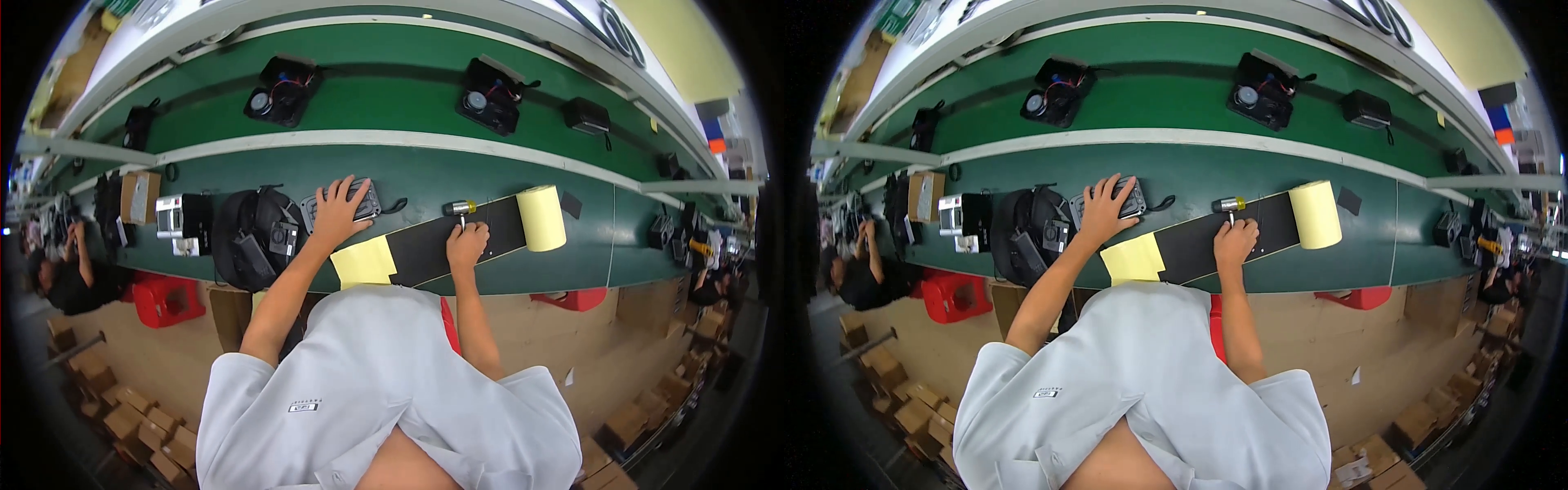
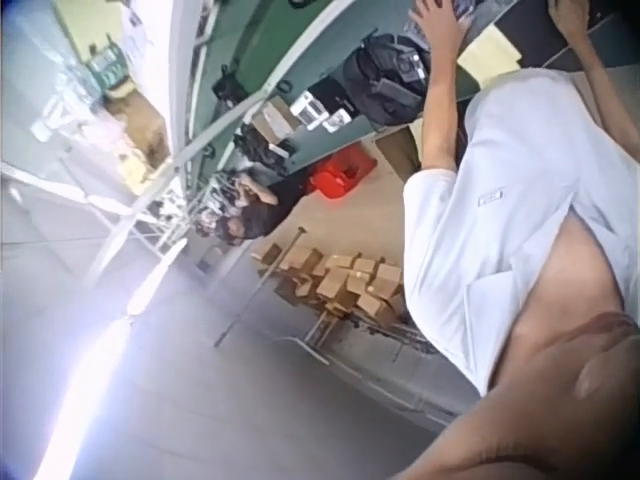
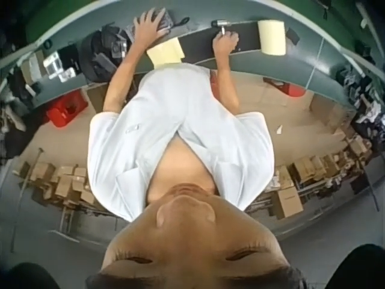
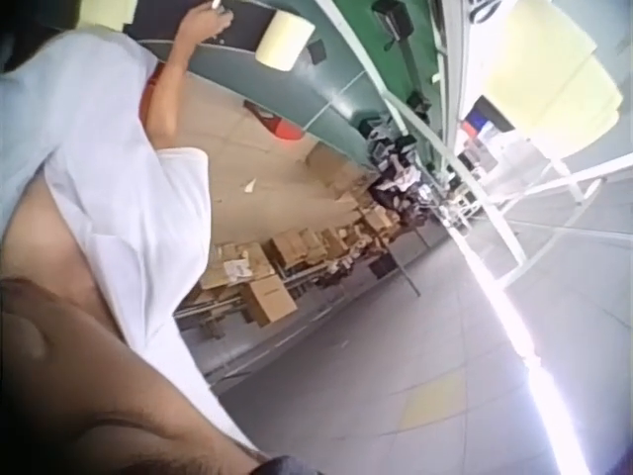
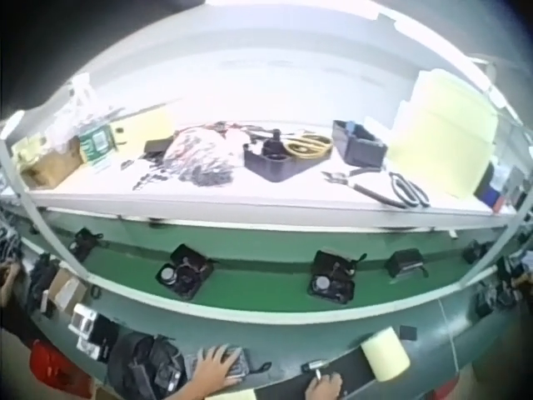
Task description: Assembling electronic components, including speakers and circuit boards into plastic housings, at a workshop bench.
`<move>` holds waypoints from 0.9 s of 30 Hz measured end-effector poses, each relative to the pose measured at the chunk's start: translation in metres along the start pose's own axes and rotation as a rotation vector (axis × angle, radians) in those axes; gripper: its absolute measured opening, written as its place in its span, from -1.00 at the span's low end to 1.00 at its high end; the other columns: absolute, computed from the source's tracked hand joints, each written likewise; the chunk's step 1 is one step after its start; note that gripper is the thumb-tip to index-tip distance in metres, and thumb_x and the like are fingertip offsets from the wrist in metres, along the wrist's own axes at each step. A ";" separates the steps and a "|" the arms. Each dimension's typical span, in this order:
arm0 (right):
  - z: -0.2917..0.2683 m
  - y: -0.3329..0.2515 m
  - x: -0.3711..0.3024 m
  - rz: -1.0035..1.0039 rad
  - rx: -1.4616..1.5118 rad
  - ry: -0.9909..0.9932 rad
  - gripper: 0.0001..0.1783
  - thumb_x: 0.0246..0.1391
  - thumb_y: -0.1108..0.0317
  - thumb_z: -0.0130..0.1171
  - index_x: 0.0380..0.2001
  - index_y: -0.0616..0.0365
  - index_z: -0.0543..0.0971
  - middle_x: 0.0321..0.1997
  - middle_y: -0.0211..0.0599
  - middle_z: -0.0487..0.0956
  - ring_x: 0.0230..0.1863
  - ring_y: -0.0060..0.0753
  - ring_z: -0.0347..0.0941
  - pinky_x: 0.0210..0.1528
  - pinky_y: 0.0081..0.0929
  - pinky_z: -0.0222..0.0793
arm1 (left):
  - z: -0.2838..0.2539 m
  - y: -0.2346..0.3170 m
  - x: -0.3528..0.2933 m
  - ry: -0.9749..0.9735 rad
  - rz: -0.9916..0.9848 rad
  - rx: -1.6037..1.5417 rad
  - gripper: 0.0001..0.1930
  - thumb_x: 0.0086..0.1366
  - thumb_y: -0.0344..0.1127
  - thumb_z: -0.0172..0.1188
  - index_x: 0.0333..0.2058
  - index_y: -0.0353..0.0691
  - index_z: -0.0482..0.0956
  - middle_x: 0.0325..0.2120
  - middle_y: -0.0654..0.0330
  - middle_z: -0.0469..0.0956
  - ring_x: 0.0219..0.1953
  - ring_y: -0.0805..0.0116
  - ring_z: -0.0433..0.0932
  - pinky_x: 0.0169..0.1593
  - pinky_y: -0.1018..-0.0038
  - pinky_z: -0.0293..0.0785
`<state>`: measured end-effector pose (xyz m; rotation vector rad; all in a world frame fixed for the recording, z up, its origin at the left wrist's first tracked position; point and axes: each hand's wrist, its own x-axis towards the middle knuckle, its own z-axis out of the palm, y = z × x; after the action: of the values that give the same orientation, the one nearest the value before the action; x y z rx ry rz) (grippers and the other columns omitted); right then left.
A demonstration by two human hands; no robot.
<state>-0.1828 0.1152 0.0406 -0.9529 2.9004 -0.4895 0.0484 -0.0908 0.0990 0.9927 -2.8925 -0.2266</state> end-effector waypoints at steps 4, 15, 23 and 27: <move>-0.017 -0.035 -0.008 -0.108 0.193 0.168 -0.51 0.04 0.36 0.21 0.05 0.28 0.42 0.16 0.12 0.32 0.12 0.16 0.31 0.08 -0.03 0.27 | 0.011 -0.004 -0.003 0.096 0.094 -0.030 -0.10 -0.10 0.10 0.47 0.29 0.28 0.34 0.27 0.04 0.25 0.26 -0.02 0.23 0.19 -0.20 0.15; 0.065 -0.130 -0.034 0.579 1.486 -1.247 -0.42 0.21 0.03 0.24 0.07 0.32 0.48 0.07 -0.15 0.54 0.09 -0.29 0.48 0.18 -0.35 0.36 | 0.012 -0.016 0.019 0.083 -0.031 -0.130 0.04 -0.20 0.07 0.50 0.31 -0.08 0.28 0.26 0.07 0.28 0.21 0.01 0.29 0.16 -0.07 0.18; 0.075 -0.209 -0.008 0.796 1.761 -1.076 -0.57 0.10 0.11 0.38 -0.05 0.09 0.58 -0.19 -0.41 0.64 -0.21 -0.50 0.57 -0.18 -0.48 0.50 | -0.009 -0.039 0.034 -0.115 -0.043 -0.206 0.19 -0.13 -0.01 0.43 0.43 -0.18 -0.06 0.40 -0.11 0.01 0.34 -0.18 0.14 0.29 -0.09 0.07; 0.077 -0.212 0.037 0.735 1.678 -0.873 -0.52 -0.04 0.06 0.47 -0.13 0.12 0.62 -0.20 -0.41 0.64 -0.30 -0.51 0.54 -0.22 -0.46 0.44 | -0.041 -0.027 0.028 0.076 -0.068 -0.508 -0.10 0.09 -0.28 0.32 0.37 -0.30 0.07 0.36 -0.24 0.04 0.37 -0.24 0.09 0.40 0.08 0.02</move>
<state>-0.0813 -0.0894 0.0356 0.1959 1.0797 -1.4298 0.0477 -0.1336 0.1357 0.9703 -2.5285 -0.8535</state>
